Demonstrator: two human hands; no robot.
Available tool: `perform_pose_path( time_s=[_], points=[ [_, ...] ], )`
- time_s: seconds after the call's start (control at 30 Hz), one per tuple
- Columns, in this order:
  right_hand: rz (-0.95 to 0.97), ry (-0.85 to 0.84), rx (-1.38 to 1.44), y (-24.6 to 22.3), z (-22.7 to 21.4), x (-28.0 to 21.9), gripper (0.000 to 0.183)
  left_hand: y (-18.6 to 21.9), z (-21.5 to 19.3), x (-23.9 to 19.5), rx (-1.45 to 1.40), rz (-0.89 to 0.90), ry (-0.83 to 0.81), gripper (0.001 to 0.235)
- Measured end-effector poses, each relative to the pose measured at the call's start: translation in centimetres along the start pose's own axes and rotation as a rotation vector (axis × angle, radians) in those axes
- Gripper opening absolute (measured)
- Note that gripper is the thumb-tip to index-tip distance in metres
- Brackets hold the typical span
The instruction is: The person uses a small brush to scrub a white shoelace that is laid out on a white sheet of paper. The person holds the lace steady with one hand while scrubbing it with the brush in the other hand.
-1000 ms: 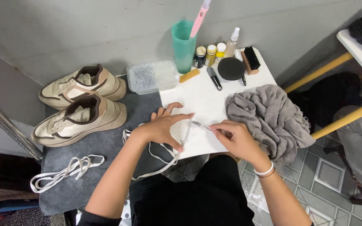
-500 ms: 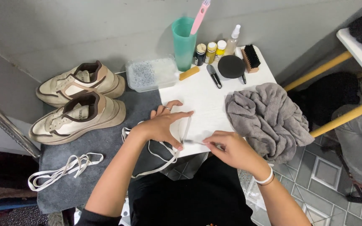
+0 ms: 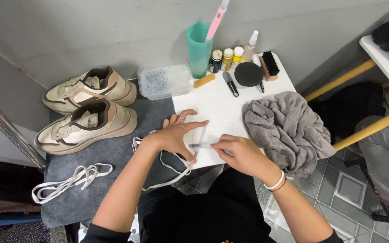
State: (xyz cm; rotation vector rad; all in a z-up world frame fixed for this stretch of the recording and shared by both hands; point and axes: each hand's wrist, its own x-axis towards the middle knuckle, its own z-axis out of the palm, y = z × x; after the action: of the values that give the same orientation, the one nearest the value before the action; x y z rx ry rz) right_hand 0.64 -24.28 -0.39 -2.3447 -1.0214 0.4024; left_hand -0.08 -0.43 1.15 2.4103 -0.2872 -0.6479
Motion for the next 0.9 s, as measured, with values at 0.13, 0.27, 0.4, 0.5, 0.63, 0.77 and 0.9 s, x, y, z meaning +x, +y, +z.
perform_pose_path(
  time_s=[0.13, 0.27, 0.4, 0.5, 0.63, 0.77, 0.9],
  points=[
    [0.017, -0.031, 0.054, -0.3, -0.9, 0.0, 0.02, -0.1, 0.0, 0.1, 0.007, 0.005, -0.003, 0.118],
    [0.069, -0.023, 0.298, 3.2, -0.1, 0.5, 0.023, -0.2, 0.0, 0.1, 0.0, 0.007, 0.001, 0.12],
    [0.049, 0.238, 0.559, 5.8, -0.1, 1.9, 0.021, -1.4, 0.7, 1.0, 0.036, -0.008, -0.002, 0.125],
    [0.044, 0.44, 0.433, 4.9, -1.5, 4.8, 0.021, 0.1, -0.3, -0.1, -0.026, 0.009, -0.004, 0.123],
    [-0.027, 0.598, 0.227, 6.6, -0.4, 9.0, 0.022, 0.3, -0.3, -0.3, -0.021, 0.003, 0.003, 0.124],
    [-0.157, 0.595, 0.011, 5.8, 0.1, 11.4, 0.026, 0.3, -0.2, -0.3, -0.01, 0.0, -0.002, 0.124],
    [-0.142, 0.522, -0.145, 4.4, 0.5, 11.4, 0.027, -0.1, -0.1, -0.1, -0.01, -0.004, -0.006, 0.125]
  ],
)
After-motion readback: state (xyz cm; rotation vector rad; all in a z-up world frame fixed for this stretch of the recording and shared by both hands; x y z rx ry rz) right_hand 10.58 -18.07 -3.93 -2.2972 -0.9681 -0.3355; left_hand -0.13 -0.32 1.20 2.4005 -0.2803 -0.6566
